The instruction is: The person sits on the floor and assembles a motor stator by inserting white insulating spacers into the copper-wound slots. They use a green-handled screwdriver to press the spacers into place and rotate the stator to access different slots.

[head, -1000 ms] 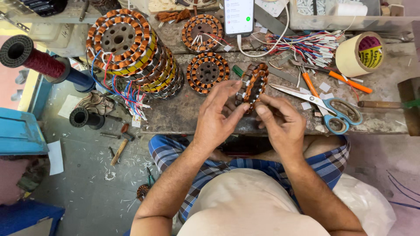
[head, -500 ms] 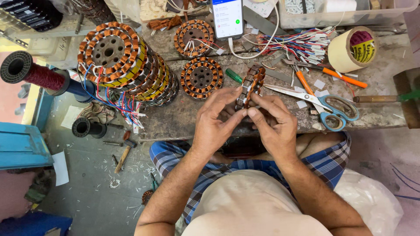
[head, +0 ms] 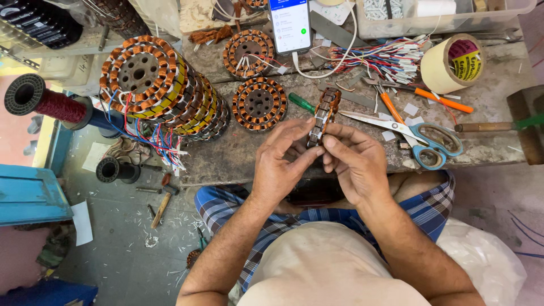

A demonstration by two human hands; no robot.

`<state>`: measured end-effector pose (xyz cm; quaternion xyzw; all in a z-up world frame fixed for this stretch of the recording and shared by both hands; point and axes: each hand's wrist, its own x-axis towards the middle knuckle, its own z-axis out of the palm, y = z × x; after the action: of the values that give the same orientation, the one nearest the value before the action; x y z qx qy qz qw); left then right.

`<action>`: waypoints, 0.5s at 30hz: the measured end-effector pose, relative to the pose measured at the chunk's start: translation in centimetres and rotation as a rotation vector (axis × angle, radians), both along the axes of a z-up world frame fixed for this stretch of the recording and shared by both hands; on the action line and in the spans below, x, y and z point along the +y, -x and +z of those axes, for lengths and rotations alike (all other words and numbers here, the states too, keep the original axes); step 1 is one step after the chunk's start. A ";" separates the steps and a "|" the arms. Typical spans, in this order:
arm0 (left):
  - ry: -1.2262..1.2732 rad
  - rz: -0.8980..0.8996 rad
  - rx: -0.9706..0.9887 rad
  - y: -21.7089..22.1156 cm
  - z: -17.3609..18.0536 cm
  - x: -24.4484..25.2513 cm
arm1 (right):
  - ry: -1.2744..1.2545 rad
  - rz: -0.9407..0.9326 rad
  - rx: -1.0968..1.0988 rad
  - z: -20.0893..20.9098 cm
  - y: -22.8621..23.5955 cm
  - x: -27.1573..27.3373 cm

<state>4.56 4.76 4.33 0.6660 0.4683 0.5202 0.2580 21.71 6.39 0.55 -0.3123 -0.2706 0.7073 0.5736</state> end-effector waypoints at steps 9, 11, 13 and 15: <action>0.042 -0.017 -0.022 0.1 -0.3 -0.1 | -0.073 -0.067 0.002 -0.2 0.4 -0.2; 0.032 -0.033 -0.036 0.1 -0.4 -0.2 | -0.176 -0.129 -0.120 0.0 0.7 -0.6; 0.025 -0.032 -0.037 0.0 -0.4 -0.3 | -0.251 -0.180 -0.223 0.4 1.0 -0.9; 0.025 -0.017 -0.023 -0.1 -0.4 -0.4 | -0.295 -0.220 -0.306 0.6 1.1 -1.1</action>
<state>4.67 4.32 3.93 0.6607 0.4660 0.5196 0.2761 20.58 5.32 1.14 -0.3563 -0.4193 0.5376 0.6389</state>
